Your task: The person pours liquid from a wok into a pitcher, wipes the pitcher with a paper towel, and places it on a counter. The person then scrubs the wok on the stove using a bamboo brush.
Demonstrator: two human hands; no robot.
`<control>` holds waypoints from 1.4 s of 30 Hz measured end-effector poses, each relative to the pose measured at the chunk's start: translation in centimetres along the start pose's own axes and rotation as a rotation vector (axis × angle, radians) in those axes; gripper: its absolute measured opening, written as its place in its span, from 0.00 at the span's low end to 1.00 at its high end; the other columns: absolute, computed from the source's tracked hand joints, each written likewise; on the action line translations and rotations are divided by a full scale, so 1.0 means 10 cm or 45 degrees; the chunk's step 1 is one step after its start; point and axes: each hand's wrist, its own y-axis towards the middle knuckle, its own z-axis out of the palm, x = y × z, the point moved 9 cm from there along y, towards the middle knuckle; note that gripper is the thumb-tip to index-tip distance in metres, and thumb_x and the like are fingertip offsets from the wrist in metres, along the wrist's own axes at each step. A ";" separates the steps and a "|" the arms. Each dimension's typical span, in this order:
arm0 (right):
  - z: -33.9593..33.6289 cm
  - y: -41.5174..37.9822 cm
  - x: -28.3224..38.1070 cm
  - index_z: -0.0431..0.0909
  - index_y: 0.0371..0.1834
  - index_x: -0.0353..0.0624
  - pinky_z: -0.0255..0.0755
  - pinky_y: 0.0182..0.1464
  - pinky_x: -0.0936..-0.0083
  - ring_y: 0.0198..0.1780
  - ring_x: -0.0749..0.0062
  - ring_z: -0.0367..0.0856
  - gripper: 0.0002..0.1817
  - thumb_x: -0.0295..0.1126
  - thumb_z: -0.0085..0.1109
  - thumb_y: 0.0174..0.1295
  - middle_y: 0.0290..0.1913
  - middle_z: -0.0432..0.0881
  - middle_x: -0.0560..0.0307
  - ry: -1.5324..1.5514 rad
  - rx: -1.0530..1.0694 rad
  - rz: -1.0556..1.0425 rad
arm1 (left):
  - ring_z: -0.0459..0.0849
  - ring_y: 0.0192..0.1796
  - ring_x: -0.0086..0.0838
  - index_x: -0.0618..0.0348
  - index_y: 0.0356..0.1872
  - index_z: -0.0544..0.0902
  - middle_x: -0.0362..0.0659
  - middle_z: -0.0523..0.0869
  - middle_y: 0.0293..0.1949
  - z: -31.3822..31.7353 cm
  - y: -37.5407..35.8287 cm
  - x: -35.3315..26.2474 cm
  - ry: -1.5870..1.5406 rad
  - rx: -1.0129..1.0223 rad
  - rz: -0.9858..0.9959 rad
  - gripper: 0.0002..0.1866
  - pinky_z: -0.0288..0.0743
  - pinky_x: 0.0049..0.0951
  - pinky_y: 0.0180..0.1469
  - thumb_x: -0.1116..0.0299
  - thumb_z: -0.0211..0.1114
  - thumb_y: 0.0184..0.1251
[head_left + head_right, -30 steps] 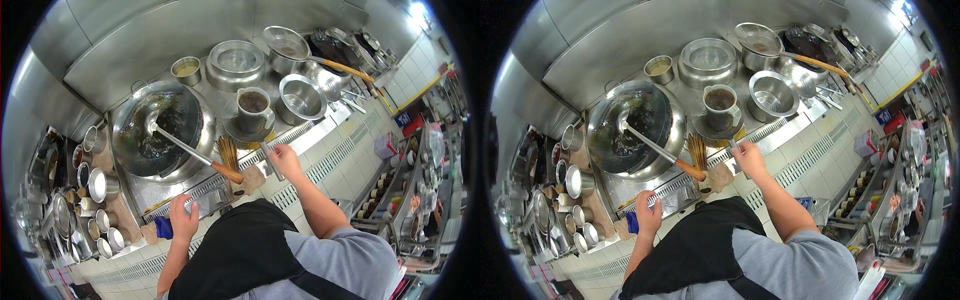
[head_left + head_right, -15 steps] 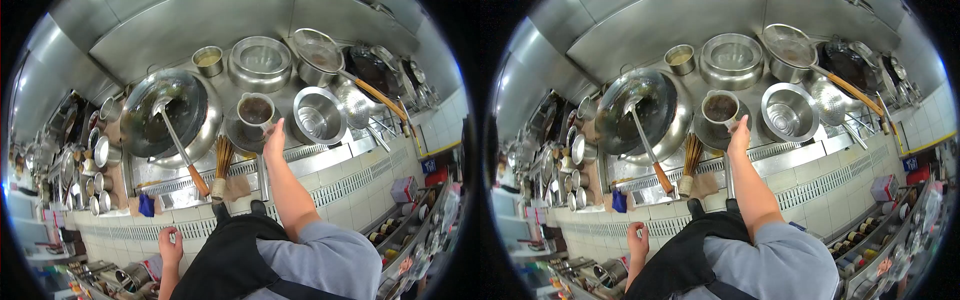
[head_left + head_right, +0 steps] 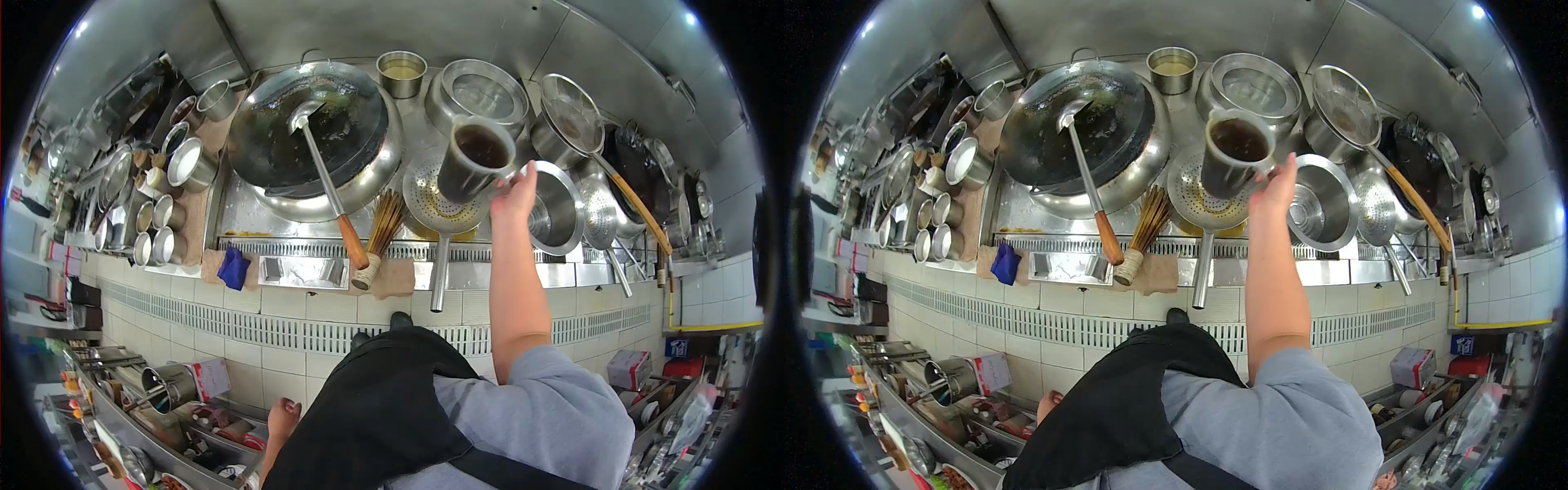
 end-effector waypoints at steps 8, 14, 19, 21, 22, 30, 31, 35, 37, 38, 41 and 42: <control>0.70 0.23 0.77 0.72 0.37 0.38 0.62 0.26 0.74 0.23 0.70 0.67 0.18 0.44 0.49 0.68 0.28 0.74 0.55 0.024 0.137 -0.143 | 0.85 0.38 0.45 0.60 0.34 0.81 0.50 0.86 0.29 0.31 0.09 0.54 0.045 0.060 -0.153 0.15 0.77 0.40 0.42 0.58 0.65 0.55; 1.22 0.55 1.13 0.71 0.43 0.38 0.61 0.24 0.75 0.24 0.71 0.68 0.16 0.43 0.48 0.69 0.33 0.75 0.55 0.014 0.188 -0.219 | 0.85 0.37 0.43 0.62 0.31 0.81 0.51 0.85 0.29 0.31 -0.05 0.41 -0.080 -0.001 -0.327 0.15 0.77 0.38 0.43 0.59 0.65 0.54; 1.38 1.27 1.12 0.72 0.42 0.40 0.62 0.26 0.76 0.26 0.71 0.70 0.15 0.43 0.49 0.69 0.35 0.76 0.56 0.001 0.218 -0.194 | 0.85 0.35 0.41 0.64 0.31 0.81 0.50 0.85 0.28 0.53 -0.32 -0.16 -0.151 -0.054 -0.373 0.14 0.77 0.36 0.41 0.60 0.66 0.54; 1.41 1.62 1.06 0.71 0.42 0.40 0.62 0.26 0.76 0.27 0.72 0.70 0.15 0.43 0.50 0.69 0.35 0.76 0.56 0.011 0.263 -0.195 | 0.85 0.34 0.40 0.64 0.31 0.81 0.49 0.85 0.28 0.70 -0.32 -0.43 -0.200 -0.027 -0.377 0.14 0.77 0.35 0.41 0.61 0.67 0.54; 1.45 1.74 1.04 0.71 0.42 0.41 0.62 0.26 0.75 0.27 0.72 0.70 0.15 0.43 0.50 0.68 0.35 0.75 0.57 0.020 0.302 -0.199 | 0.85 0.34 0.39 0.63 0.31 0.81 0.49 0.85 0.28 0.85 -0.37 -0.50 -0.209 -0.022 -0.372 0.14 0.77 0.34 0.40 0.61 0.67 0.54; 1.34 2.34 0.61 0.68 0.40 0.42 0.61 0.26 0.77 0.30 0.75 0.69 0.15 0.43 0.52 0.67 0.33 0.70 0.60 -0.007 0.173 -0.144 | 0.85 0.34 0.38 0.63 0.32 0.81 0.47 0.85 0.28 1.06 -0.85 -0.89 -0.225 0.085 -0.522 0.14 0.77 0.33 0.40 0.61 0.68 0.54; 1.31 2.38 0.56 0.68 0.39 0.42 0.61 0.25 0.77 0.30 0.75 0.68 0.15 0.44 0.52 0.67 0.32 0.68 0.61 -0.032 0.129 -0.124 | 0.85 0.34 0.38 0.63 0.32 0.81 0.47 0.85 0.28 1.02 -0.87 -0.89 -0.224 0.079 -0.532 0.14 0.77 0.33 0.40 0.61 0.68 0.54; 1.19 2.62 0.39 0.68 0.40 0.41 0.61 0.25 0.77 0.29 0.75 0.68 0.16 0.44 0.51 0.68 0.33 0.70 0.60 -0.041 0.092 -0.085 | 0.85 0.35 0.38 0.64 0.33 0.81 0.48 0.86 0.29 0.85 -1.00 -0.79 -0.183 -0.003 -0.647 0.15 0.77 0.33 0.42 0.61 0.67 0.53; 1.21 2.61 0.37 0.68 0.40 0.40 0.61 0.25 0.77 0.28 0.75 0.68 0.16 0.44 0.51 0.68 0.33 0.70 0.60 -0.038 0.110 -0.077 | 0.85 0.36 0.39 0.64 0.34 0.82 0.49 0.86 0.30 0.76 -1.02 -0.87 -0.153 -0.028 -0.627 0.16 0.77 0.34 0.42 0.60 0.67 0.53; 1.22 2.62 0.36 0.69 0.40 0.40 0.62 0.25 0.77 0.28 0.75 0.68 0.16 0.44 0.51 0.68 0.32 0.71 0.59 -0.031 0.130 -0.079 | 0.85 0.36 0.39 0.64 0.34 0.82 0.49 0.86 0.30 0.74 -1.03 -0.92 -0.150 -0.028 -0.632 0.16 0.77 0.34 0.42 0.60 0.67 0.53; 1.24 2.67 0.32 0.69 0.37 0.40 0.62 0.25 0.77 0.26 0.74 0.68 0.16 0.43 0.51 0.68 0.30 0.71 0.59 0.001 0.119 -0.052 | 0.85 0.36 0.39 0.63 0.34 0.82 0.49 0.86 0.30 0.71 -1.04 -1.03 -0.162 -0.040 -0.625 0.15 0.77 0.34 0.42 0.60 0.67 0.53; 1.24 2.70 0.30 0.69 0.37 0.40 0.62 0.25 0.77 0.26 0.74 0.68 0.16 0.43 0.51 0.68 0.30 0.71 0.59 0.003 0.118 -0.052 | 0.85 0.36 0.39 0.63 0.34 0.82 0.49 0.86 0.30 0.74 -1.03 -1.03 -0.150 -0.019 -0.623 0.15 0.77 0.34 0.42 0.60 0.67 0.53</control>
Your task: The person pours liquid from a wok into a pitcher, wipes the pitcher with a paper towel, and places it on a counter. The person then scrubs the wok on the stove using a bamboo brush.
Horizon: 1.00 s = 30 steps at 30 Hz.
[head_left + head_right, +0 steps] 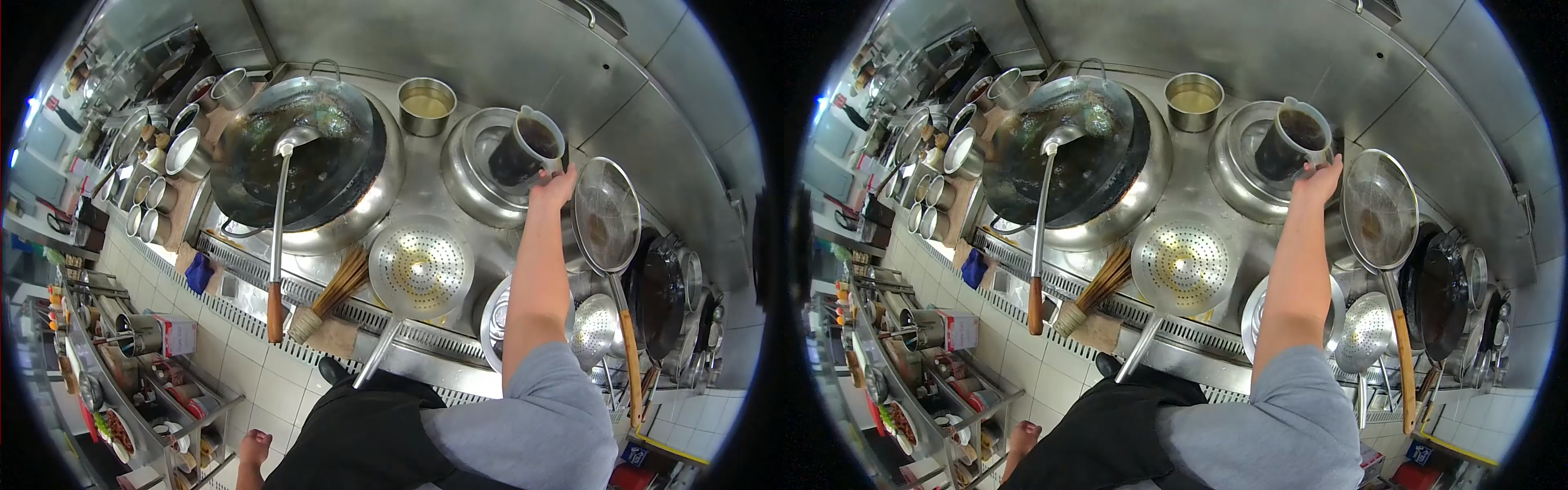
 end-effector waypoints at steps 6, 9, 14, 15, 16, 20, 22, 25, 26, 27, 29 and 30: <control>-0.13 0.11 -0.06 0.70 0.35 0.41 0.61 0.25 0.77 0.24 0.74 0.65 0.16 0.44 0.52 0.67 0.27 0.69 0.60 -0.031 -0.104 0.029 | 0.85 0.37 0.39 0.63 0.34 0.81 0.48 0.86 0.30 0.02 0.02 -0.01 -0.067 -0.017 0.001 0.15 0.77 0.34 0.42 0.60 0.67 0.54; -0.02 -0.05 0.05 0.68 0.33 0.42 0.61 0.26 0.76 0.24 0.74 0.66 0.16 0.44 0.51 0.68 0.27 0.69 0.59 -0.043 -0.019 0.016 | 0.85 0.36 0.38 0.63 0.34 0.81 0.48 0.85 0.30 0.04 -0.01 -0.01 -0.082 -0.023 0.006 0.15 0.77 0.33 0.42 0.60 0.66 0.54; 0.01 -0.12 0.27 0.69 0.36 0.42 0.61 0.26 0.76 0.25 0.73 0.69 0.14 0.42 0.48 0.69 0.29 0.72 0.59 -0.092 0.077 -0.049 | 0.84 0.34 0.36 0.63 0.33 0.81 0.47 0.85 0.28 0.14 -0.13 0.00 -0.098 0.033 -0.018 0.14 0.76 0.33 0.40 0.61 0.66 0.54; 0.08 -0.22 0.37 0.69 0.38 0.41 0.62 0.27 0.76 0.25 0.72 0.69 0.14 0.42 0.48 0.69 0.29 0.72 0.58 -0.080 0.114 -0.067 | 0.83 0.34 0.36 0.63 0.33 0.81 0.46 0.85 0.28 0.22 -0.05 0.07 -0.100 0.047 0.013 0.14 0.76 0.33 0.40 0.61 0.66 0.54; 0.15 -0.28 0.43 0.69 0.39 0.41 0.62 0.27 0.75 0.26 0.72 0.69 0.14 0.42 0.48 0.69 0.30 0.72 0.57 -0.064 0.157 -0.087 | 0.83 0.34 0.36 0.63 0.33 0.81 0.46 0.84 0.28 0.28 0.00 0.07 -0.108 0.058 0.049 0.14 0.76 0.33 0.40 0.60 0.67 0.54; 0.20 -0.54 0.60 0.67 0.46 0.38 0.63 0.28 0.74 0.26 0.70 0.67 0.17 0.43 0.48 0.69 0.37 0.73 0.55 -0.098 0.198 -0.014 | 0.83 0.35 0.36 0.62 0.34 0.81 0.46 0.84 0.29 0.33 0.20 0.15 -0.115 0.075 0.077 0.15 0.75 0.34 0.40 0.60 0.67 0.55; 0.24 -0.79 0.70 0.67 0.46 0.38 0.63 0.28 0.73 0.25 0.70 0.66 0.17 0.43 0.48 0.69 0.37 0.72 0.55 -0.076 0.225 -0.006 | 0.83 0.35 0.36 0.62 0.35 0.81 0.47 0.84 0.29 0.32 0.38 0.24 -0.157 0.009 0.105 0.15 0.76 0.33 0.41 0.60 0.67 0.55; 0.26 -1.20 0.75 0.67 0.46 0.37 0.63 0.29 0.73 0.25 0.69 0.64 0.17 0.42 0.48 0.69 0.38 0.72 0.54 -0.042 0.299 0.053 | 0.84 0.37 0.37 0.62 0.36 0.81 0.48 0.85 0.30 0.19 0.47 0.19 -0.164 -0.051 0.170 0.16 0.76 0.34 0.42 0.59 0.67 0.56; 0.25 -1.34 0.74 0.67 0.45 0.37 0.63 0.29 0.73 0.25 0.69 0.64 0.17 0.42 0.48 0.69 0.38 0.72 0.54 -0.030 0.333 0.101 | 0.84 0.37 0.37 0.63 0.36 0.81 0.48 0.85 0.31 0.13 0.47 0.16 -0.218 -0.083 0.206 0.16 0.76 0.34 0.42 0.58 0.66 0.56; 0.19 -1.45 0.73 0.68 0.44 0.37 0.63 0.29 0.73 0.24 0.70 0.64 0.18 0.43 0.48 0.68 0.35 0.73 0.54 -0.045 0.287 0.096 | 0.84 0.37 0.38 0.63 0.36 0.81 0.49 0.85 0.31 0.12 0.48 0.15 -0.239 -0.073 0.188 0.16 0.76 0.34 0.42 0.58 0.66 0.56; 0.12 -1.72 0.66 0.68 0.43 0.37 0.63 0.29 0.73 0.24 0.70 0.65 0.18 0.44 0.48 0.68 0.34 0.73 0.54 -0.057 0.285 0.147 | 0.84 0.37 0.38 0.63 0.36 0.81 0.49 0.85 0.31 0.18 0.54 0.27 -0.231 -0.077 0.213 0.16 0.76 0.34 0.42 0.58 0.66 0.56; 0.07 -1.83 0.60 0.69 0.42 0.37 0.62 0.28 0.73 0.24 0.70 0.65 0.19 0.45 0.47 0.68 0.33 0.73 0.54 -0.071 0.269 0.201 | 0.84 0.36 0.38 0.63 0.36 0.81 0.49 0.85 0.31 0.20 0.54 0.32 -0.208 -0.079 0.235 0.16 0.76 0.34 0.42 0.58 0.66 0.56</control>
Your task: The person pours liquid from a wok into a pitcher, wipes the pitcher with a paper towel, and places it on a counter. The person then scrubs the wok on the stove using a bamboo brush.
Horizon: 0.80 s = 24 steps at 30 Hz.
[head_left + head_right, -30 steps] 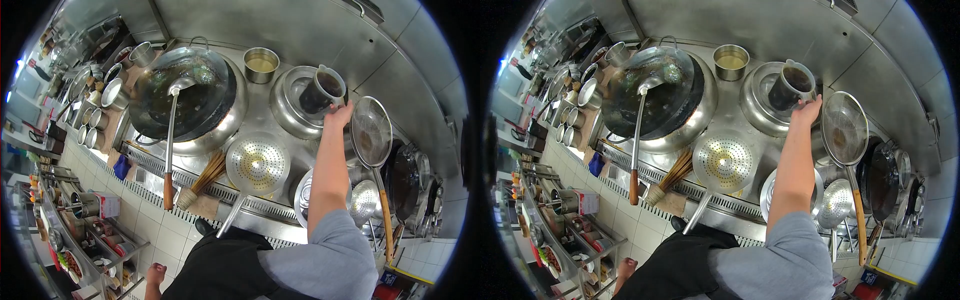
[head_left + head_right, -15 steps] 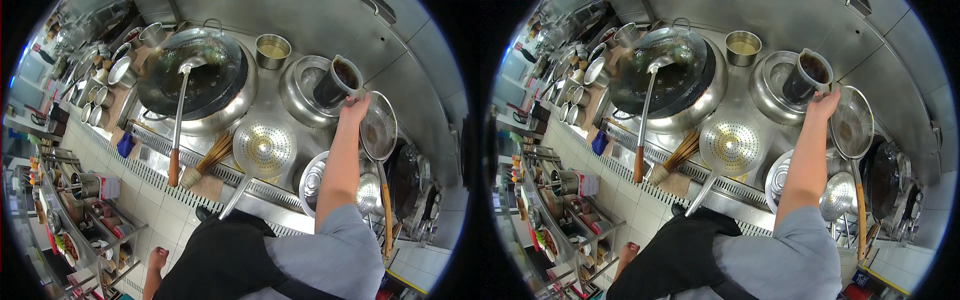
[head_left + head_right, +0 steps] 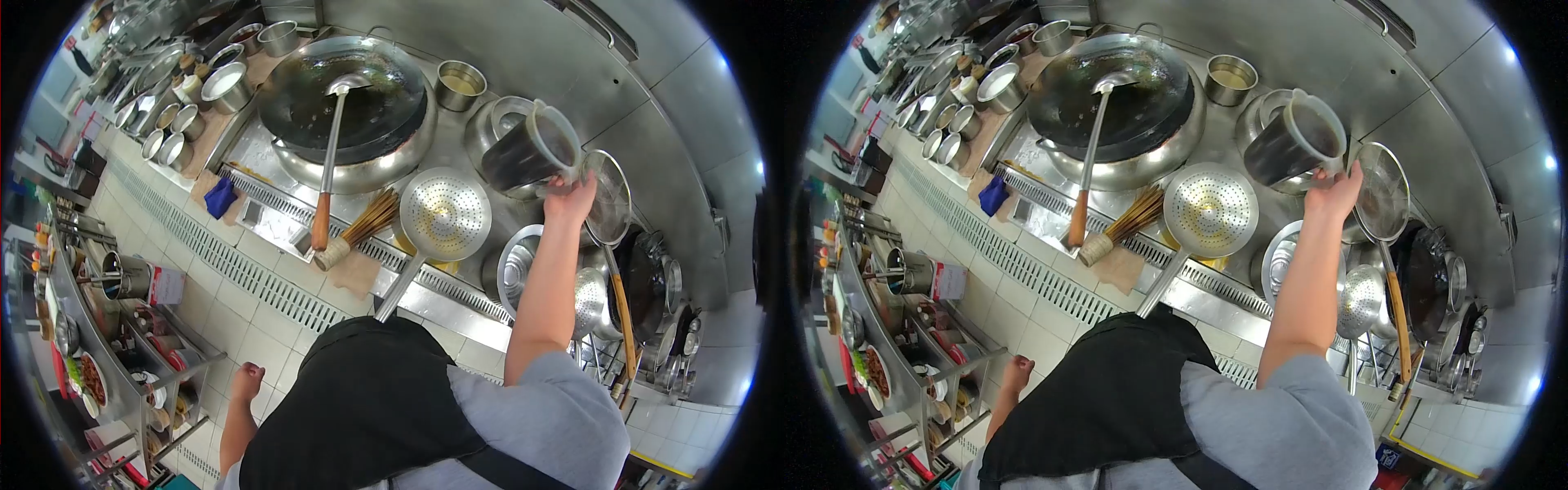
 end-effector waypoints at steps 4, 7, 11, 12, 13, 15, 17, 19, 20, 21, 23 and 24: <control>-0.30 -0.25 -0.38 0.69 0.41 0.37 0.62 0.29 0.73 0.24 0.69 0.65 0.21 0.47 0.47 0.67 0.32 0.73 0.54 -0.064 -0.025 0.066 | 0.83 0.36 0.38 0.63 0.35 0.81 0.48 0.84 0.30 0.06 -0.14 0.25 -0.004 0.083 -0.032 0.16 0.76 0.34 0.42 0.59 0.66 0.56; -0.54 -0.39 -0.69 0.70 0.41 0.36 0.62 0.29 0.73 0.25 0.69 0.65 0.21 0.47 0.48 0.67 0.34 0.74 0.54 -0.070 -0.025 0.116 | 0.83 0.35 0.38 0.63 0.34 0.81 0.48 0.84 0.30 0.04 -0.24 0.53 -0.017 0.070 -0.136 0.16 0.75 0.34 0.41 0.59 0.66 0.55; -0.80 -0.54 -1.04 0.71 0.41 0.36 0.62 0.29 0.73 0.28 0.69 0.68 0.22 0.48 0.49 0.66 0.38 0.74 0.53 -0.092 -0.097 0.139 | 0.83 0.36 0.38 0.63 0.34 0.80 0.48 0.84 0.30 0.00 -0.42 1.01 -0.027 0.066 -0.222 0.16 0.75 0.34 0.41 0.59 0.66 0.55; -0.85 -0.57 -1.11 0.71 0.41 0.36 0.62 0.29 0.73 0.29 0.69 0.69 0.22 0.49 0.50 0.65 0.38 0.74 0.54 -0.119 -0.100 0.127 | 0.83 0.36 0.38 0.63 0.34 0.80 0.48 0.84 0.29 -0.04 -0.48 1.12 -0.057 0.047 -0.263 0.16 0.75 0.34 0.41 0.58 0.66 0.55; -0.90 -0.58 -1.17 0.72 0.41 0.37 0.63 0.30 0.73 0.32 0.69 0.70 0.21 0.48 0.50 0.65 0.39 0.74 0.55 -0.142 -0.113 0.121 | 0.83 0.36 0.39 0.63 0.34 0.80 0.49 0.84 0.29 -0.07 -0.53 1.21 -0.018 0.041 -0.267 0.16 0.75 0.35 0.42 0.58 0.66 0.55; -0.97 -0.62 -1.28 0.72 0.41 0.38 0.63 0.30 0.73 0.32 0.69 0.70 0.21 0.48 0.50 0.65 0.38 0.75 0.55 -0.150 -0.117 0.135 | 0.83 0.37 0.39 0.62 0.34 0.80 0.49 0.84 0.30 -0.10 -0.64 1.37 -0.035 0.033 -0.293 0.16 0.75 0.35 0.42 0.58 0.66 0.55; -1.02 -0.64 -1.38 0.73 0.40 0.39 0.63 0.30 0.73 0.31 0.69 0.70 0.20 0.49 0.50 0.64 0.36 0.76 0.56 -0.143 -0.175 0.121 | 0.83 0.37 0.39 0.62 0.33 0.80 0.49 0.84 0.30 -0.06 -0.70 1.61 -0.025 0.040 -0.358 0.16 0.75 0.34 0.42 0.58 0.66 0.54; -1.11 -0.57 -1.49 0.73 0.39 0.40 0.63 0.31 0.73 0.30 0.69 0.70 0.20 0.49 0.50 0.64 0.36 0.76 0.56 -0.158 -0.116 0.140 | 0.83 0.36 0.39 0.62 0.33 0.80 0.49 0.84 0.29 -0.16 -0.87 1.55 -0.041 0.048 -0.397 0.15 0.75 0.34 0.42 0.59 0.66 0.54; -1.12 -0.52 -1.54 0.73 0.39 0.40 0.62 0.31 0.73 0.30 0.69 0.70 0.20 0.49 0.50 0.64 0.35 0.76 0.56 -0.168 -0.063 0.143 | 0.83 0.36 0.38 0.63 0.33 0.80 0.48 0.84 0.29 -0.19 -0.92 1.53 -0.053 0.059 -0.419 0.15 0.75 0.34 0.42 0.59 0.66 0.54; -1.09 -0.57 -1.54 0.73 0.38 0.40 0.61 0.30 0.73 0.29 0.69 0.69 0.20 0.49 0.49 0.64 0.35 0.75 0.57 -0.161 -0.103 0.130 | 0.83 0.36 0.38 0.63 0.33 0.80 0.48 0.84 0.29 -0.16 -0.92 1.60 -0.059 0.056 -0.423 0.15 0.75 0.34 0.42 0.59 0.66 0.54; -1.08 -0.59 -1.58 0.73 0.38 0.40 0.61 0.30 0.73 0.28 0.69 0.68 0.20 0.49 0.49 0.65 0.34 0.75 0.57 -0.158 -0.104 0.122 | 0.83 0.35 0.38 0.63 0.33 0.80 0.48 0.84 0.28 -0.13 -0.95 1.72 -0.052 0.023 -0.377 0.15 0.75 0.34 0.41 0.59 0.66 0.54; -1.08 -0.61 -1.59 0.72 0.38 0.40 0.61 0.30 0.73 0.28 0.70 0.68 0.20 0.49 0.48 0.65 0.33 0.74 0.57 -0.152 -0.113 0.111 | 0.83 0.35 0.38 0.63 0.33 0.80 0.48 0.84 0.28 -0.14 -0.97 1.74 -0.055 0.022 -0.380 0.15 0.75 0.34 0.41 0.59 0.66 0.54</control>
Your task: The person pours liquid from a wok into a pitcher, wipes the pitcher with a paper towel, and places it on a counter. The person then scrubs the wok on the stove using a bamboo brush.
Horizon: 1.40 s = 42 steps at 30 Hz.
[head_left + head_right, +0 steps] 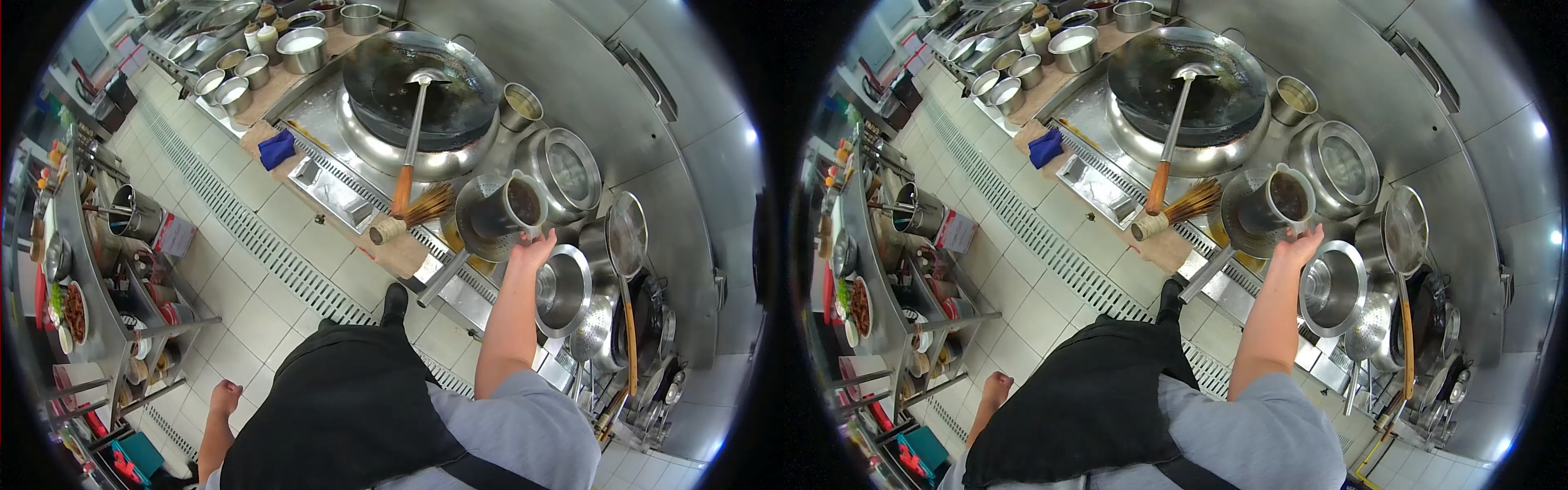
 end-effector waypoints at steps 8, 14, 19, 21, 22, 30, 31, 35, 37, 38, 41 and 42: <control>-0.15 0.04 -0.06 0.71 0.36 0.41 0.60 0.30 0.74 0.27 0.71 0.66 0.18 0.47 0.47 0.67 0.30 0.73 0.58 0.006 -0.015 -0.029 | 0.83 0.34 0.37 0.64 0.32 0.79 0.47 0.83 0.28 -0.04 0.00 0.09 -0.057 0.001 -0.039 0.15 0.75 0.33 0.41 0.60 0.67 0.54; -0.20 0.06 -0.04 0.72 0.40 0.40 0.62 0.33 0.74 0.31 0.70 0.68 0.21 0.50 0.46 0.68 0.33 0.74 0.57 -0.094 0.021 -0.097 | 0.83 0.34 0.36 0.64 0.33 0.80 0.48 0.84 0.28 -0.09 0.07 -0.13 -0.136 0.029 -0.007 0.14 0.75 0.33 0.41 0.62 0.65 0.54; -0.06 -0.20 0.09 0.72 0.47 0.37 0.65 0.42 0.71 0.38 0.68 0.70 0.27 0.54 0.44 0.70 0.43 0.75 0.55 -0.225 -0.053 -0.114 | 0.83 0.34 0.38 0.64 0.34 0.81 0.49 0.84 0.28 0.02 0.31 -0.07 -0.142 -0.004 0.076 0.15 0.76 0.34 0.41 0.61 0.65 0.54; -0.08 -0.36 0.19 0.69 0.55 0.35 0.65 0.50 0.69 0.45 0.67 0.71 0.30 0.55 0.42 0.71 0.48 0.75 0.53 -0.456 -0.234 -0.062 | 0.84 0.35 0.39 0.65 0.34 0.81 0.49 0.85 0.28 0.08 0.39 -0.06 -0.165 0.019 0.092 0.15 0.76 0.35 0.41 0.61 0.65 0.54; -0.08 -0.37 0.22 0.69 0.55 0.35 0.65 0.50 0.69 0.45 0.67 0.71 0.30 0.55 0.42 0.71 0.48 0.75 0.53 -0.451 -0.240 -0.078 | 0.84 0.35 0.40 0.65 0.33 0.81 0.50 0.85 0.28 0.13 0.42 0.00 -0.141 0.028 0.097 0.15 0.76 0.35 0.42 0.61 0.65 0.54; 1.08 -1.35 1.11 0.72 0.42 0.42 0.63 0.50 0.72 0.43 0.73 0.71 0.19 0.48 0.44 0.71 0.38 0.76 0.60 -0.527 0.121 -0.995 | 0.84 0.38 0.44 0.62 0.33 0.81 0.53 0.85 0.31 0.26 0.45 0.61 -0.170 0.069 -0.027 0.17 0.76 0.38 0.44 0.57 0.65 0.55; 1.40 -1.61 1.13 0.73 0.44 0.42 0.64 0.50 0.73 0.43 0.75 0.73 0.18 0.46 0.45 0.71 0.41 0.79 0.59 -0.575 0.227 -1.048 | 0.84 0.40 0.45 0.62 0.34 0.82 0.53 0.85 0.32 0.22 0.43 0.69 -0.168 0.035 -0.015 0.18 0.76 0.38 0.45 0.55 0.65 0.55; 2.47 -2.53 0.88 0.73 0.52 0.37 0.66 0.53 0.74 0.48 0.75 0.75 0.16 0.38 0.49 0.71 0.44 0.80 0.55 -0.636 0.698 -1.131 | 0.83 0.43 0.46 0.62 0.38 0.82 0.54 0.85 0.36 0.05 0.62 0.83 -0.243 -0.054 -0.020 0.22 0.76 0.40 0.48 0.50 0.63 0.56; 2.85 -2.77 0.62 0.72 0.53 0.36 0.67 0.52 0.76 0.47 0.76 0.75 0.15 0.35 0.49 0.71 0.43 0.80 0.55 -0.651 0.936 -1.074 | 0.83 0.44 0.46 0.61 0.38 0.82 0.54 0.85 0.37 -0.15 0.79 0.67 -0.315 -0.108 -0.014 0.22 0.76 0.40 0.48 0.50 0.63 0.57; 3.03 -2.85 0.47 0.73 0.53 0.36 0.68 0.51 0.78 0.47 0.76 0.76 0.15 0.34 0.49 0.71 0.44 0.80 0.55 -0.668 1.051 -1.027 | 0.83 0.44 0.46 0.61 0.39 0.82 0.54 0.86 0.38 -0.26 0.90 0.56 -0.347 -0.145 0.009 0.22 0.76 0.40 0.48 0.50 0.63 0.57; 3.50 -3.17 0.08 0.73 0.53 0.35 0.69 0.48 0.80 0.42 0.77 0.77 0.14 0.32 0.48 0.71 0.43 0.80 0.55 -0.679 1.294 -0.930 | 0.83 0.45 0.45 0.61 0.39 0.82 0.53 0.86 0.39 -0.67 1.30 0.05 -0.451 -0.186 0.137 0.23 0.75 0.41 0.49 0.48 0.62 0.58; 3.66 -3.24 -0.05 0.73 0.53 0.35 0.69 0.47 0.80 0.40 0.78 0.76 0.13 0.32 0.48 0.72 0.43 0.80 0.56 -0.729 1.364 -0.914 | 0.83 0.45 0.45 0.60 0.38 0.82 0.53 0.86 0.39 -0.81 1.44 -0.11 -0.514 -0.216 0.173 0.22 0.76 0.40 0.48 0.49 0.62 0.59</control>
